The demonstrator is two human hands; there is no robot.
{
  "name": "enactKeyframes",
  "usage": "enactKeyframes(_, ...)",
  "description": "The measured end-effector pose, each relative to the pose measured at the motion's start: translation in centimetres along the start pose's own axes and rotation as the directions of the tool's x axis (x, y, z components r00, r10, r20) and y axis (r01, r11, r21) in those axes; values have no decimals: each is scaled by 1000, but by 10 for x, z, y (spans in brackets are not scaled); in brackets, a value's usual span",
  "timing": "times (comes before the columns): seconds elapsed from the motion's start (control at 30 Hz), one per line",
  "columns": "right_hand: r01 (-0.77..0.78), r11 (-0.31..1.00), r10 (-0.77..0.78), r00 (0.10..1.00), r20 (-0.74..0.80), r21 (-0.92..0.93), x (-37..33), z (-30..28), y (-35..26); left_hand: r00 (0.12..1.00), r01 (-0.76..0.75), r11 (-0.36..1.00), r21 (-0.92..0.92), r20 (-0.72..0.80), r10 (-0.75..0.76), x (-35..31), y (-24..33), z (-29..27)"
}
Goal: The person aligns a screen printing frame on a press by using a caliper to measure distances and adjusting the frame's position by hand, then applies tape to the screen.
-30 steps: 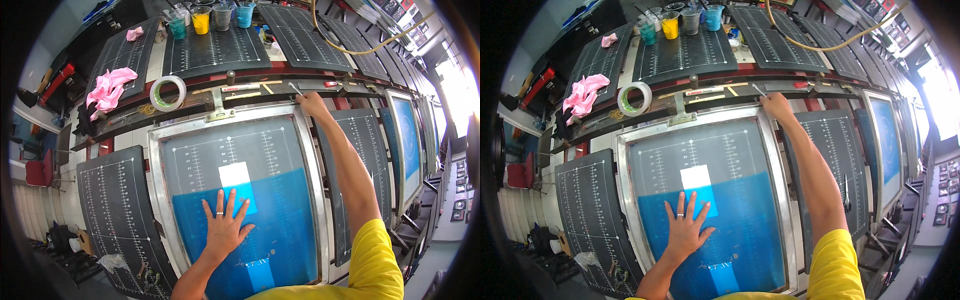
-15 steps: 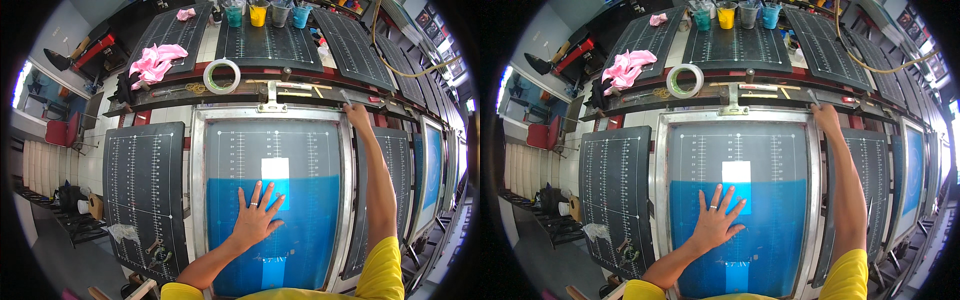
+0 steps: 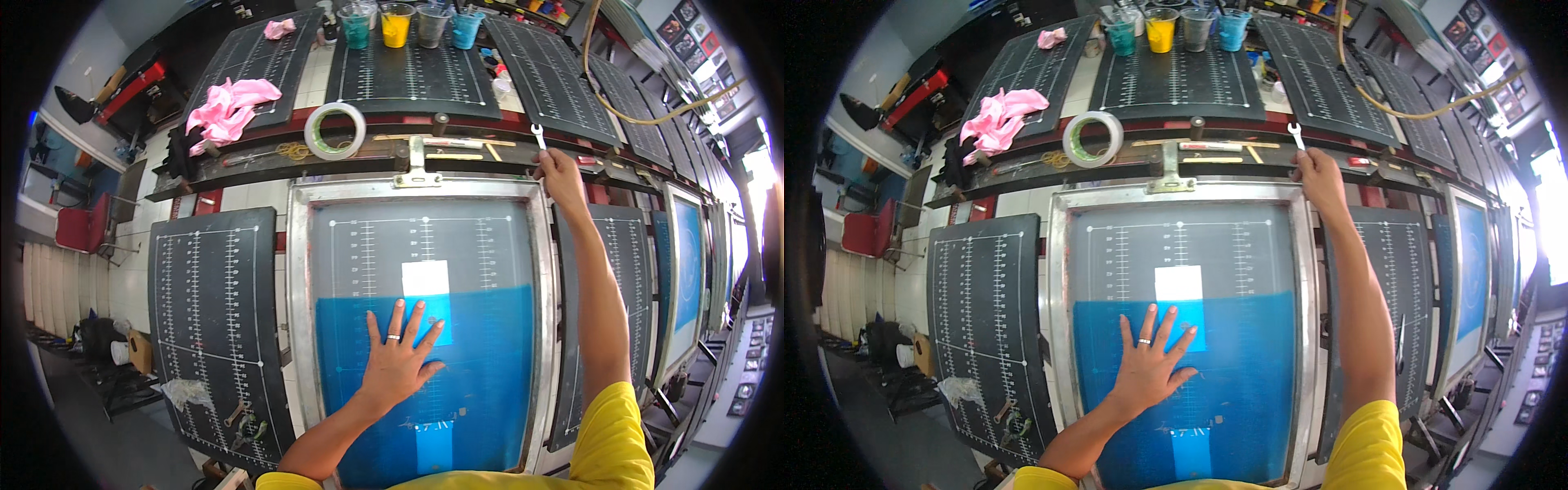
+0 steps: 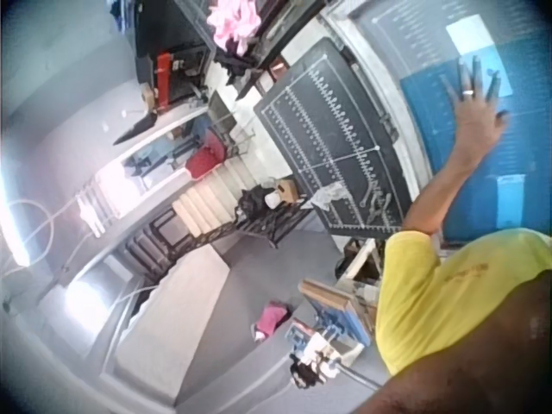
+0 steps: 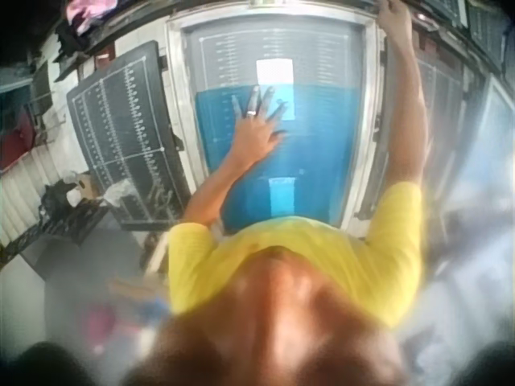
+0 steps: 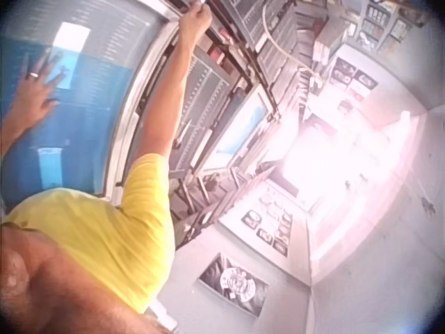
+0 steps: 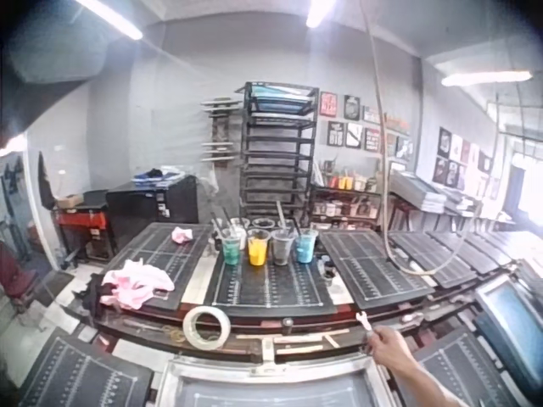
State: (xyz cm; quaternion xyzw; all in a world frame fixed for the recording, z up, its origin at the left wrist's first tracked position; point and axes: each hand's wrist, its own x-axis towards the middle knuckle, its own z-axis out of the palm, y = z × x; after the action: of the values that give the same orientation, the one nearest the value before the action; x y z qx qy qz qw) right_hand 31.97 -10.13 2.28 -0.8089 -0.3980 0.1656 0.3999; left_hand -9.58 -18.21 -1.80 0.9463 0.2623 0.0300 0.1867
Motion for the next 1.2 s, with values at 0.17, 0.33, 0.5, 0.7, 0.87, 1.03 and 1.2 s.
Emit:
enactKeyframes(0.17, -62, 949, 78, 996, 37, -310, 16, -12, 47, 1000, 0, 1000, 0, 5, 0, 2, 3, -3)
enactKeyframes(0.33, -327, 902, 375, 917, 135, -283, 14, -6, 31, 1000, -2, 1000, 7, 5, 2, 1, 2, -2)
enactKeyframes(0.5, -173, 981, 184, 976, 120, -91, 12, -21, 34, 1000, -11, 1000, 16, 17, 11, 3, 3, -3)
enactKeyframes(0.7, 356, 606, -242, 934, 261, -712, 1, -58, 12, 1000, -7, 999, 48, 18, 6, 0, 1, -3)
enactKeyframes(0.87, 471, 473, -343, 877, 337, -745, 5, -67, 38, 1000, -16, 999, 48, 26, 14, 2, 2, -2)
enactKeyframes(1.03, 487, 535, -374, 869, 324, -691, 7, -57, 54, 1000, -14, 998, 56, 27, 12, 2, 2, -2)
enactKeyframes(1.2, 525, 598, -430, 848, 311, -606, 8, -56, 63, 1000, -17, 999, 52, 27, 16, 3, 3, -1)
